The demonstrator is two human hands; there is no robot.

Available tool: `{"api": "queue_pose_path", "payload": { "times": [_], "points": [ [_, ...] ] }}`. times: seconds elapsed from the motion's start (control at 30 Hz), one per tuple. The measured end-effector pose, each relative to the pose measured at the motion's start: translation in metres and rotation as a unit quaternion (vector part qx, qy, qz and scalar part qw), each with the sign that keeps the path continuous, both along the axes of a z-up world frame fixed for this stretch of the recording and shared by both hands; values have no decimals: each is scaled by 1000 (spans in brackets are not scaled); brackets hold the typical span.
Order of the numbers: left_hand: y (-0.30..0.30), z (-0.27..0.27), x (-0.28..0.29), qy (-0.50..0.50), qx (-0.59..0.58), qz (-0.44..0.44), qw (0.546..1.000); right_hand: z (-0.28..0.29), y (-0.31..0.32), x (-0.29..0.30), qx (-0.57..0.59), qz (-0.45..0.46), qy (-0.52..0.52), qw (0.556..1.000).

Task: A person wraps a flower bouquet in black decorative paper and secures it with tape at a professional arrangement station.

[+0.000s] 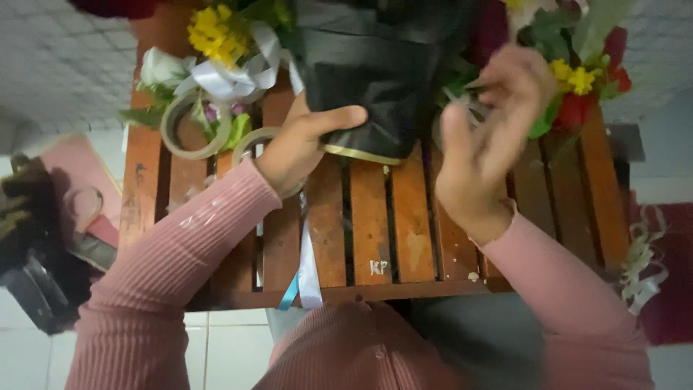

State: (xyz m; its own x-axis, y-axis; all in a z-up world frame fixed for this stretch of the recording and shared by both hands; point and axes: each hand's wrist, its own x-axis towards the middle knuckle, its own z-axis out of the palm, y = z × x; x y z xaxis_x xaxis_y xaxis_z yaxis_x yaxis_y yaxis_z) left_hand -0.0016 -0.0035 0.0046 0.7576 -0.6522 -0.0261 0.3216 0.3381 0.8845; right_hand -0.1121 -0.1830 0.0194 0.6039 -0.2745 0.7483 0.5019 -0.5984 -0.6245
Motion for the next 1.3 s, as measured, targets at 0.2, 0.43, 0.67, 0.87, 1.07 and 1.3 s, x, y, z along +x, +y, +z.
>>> {"api": "queue_pose_path", "payload": {
  "times": [0.2,0.43,0.67,0.87,1.07,1.3],
  "points": [
    [3,-17,6,-68,13,49,996,47,73,2,-270,227,60,934],
    [33,-12,0,-94,56,41,993,48,119,46,-305,282,275,867],
    [65,-29,-19,-132,75,39,988,39,125,77,-354,293,321,828],
    [78,-34,-35,-180,88,32,979,43,131,65,-330,241,358,840],
    [63,-28,-25,-258,92,6,962,75,116,17,-186,316,147,919],
    [27,-48,21,237,-132,-73,960,74,49,-31,163,334,83,925]
  ]
}}
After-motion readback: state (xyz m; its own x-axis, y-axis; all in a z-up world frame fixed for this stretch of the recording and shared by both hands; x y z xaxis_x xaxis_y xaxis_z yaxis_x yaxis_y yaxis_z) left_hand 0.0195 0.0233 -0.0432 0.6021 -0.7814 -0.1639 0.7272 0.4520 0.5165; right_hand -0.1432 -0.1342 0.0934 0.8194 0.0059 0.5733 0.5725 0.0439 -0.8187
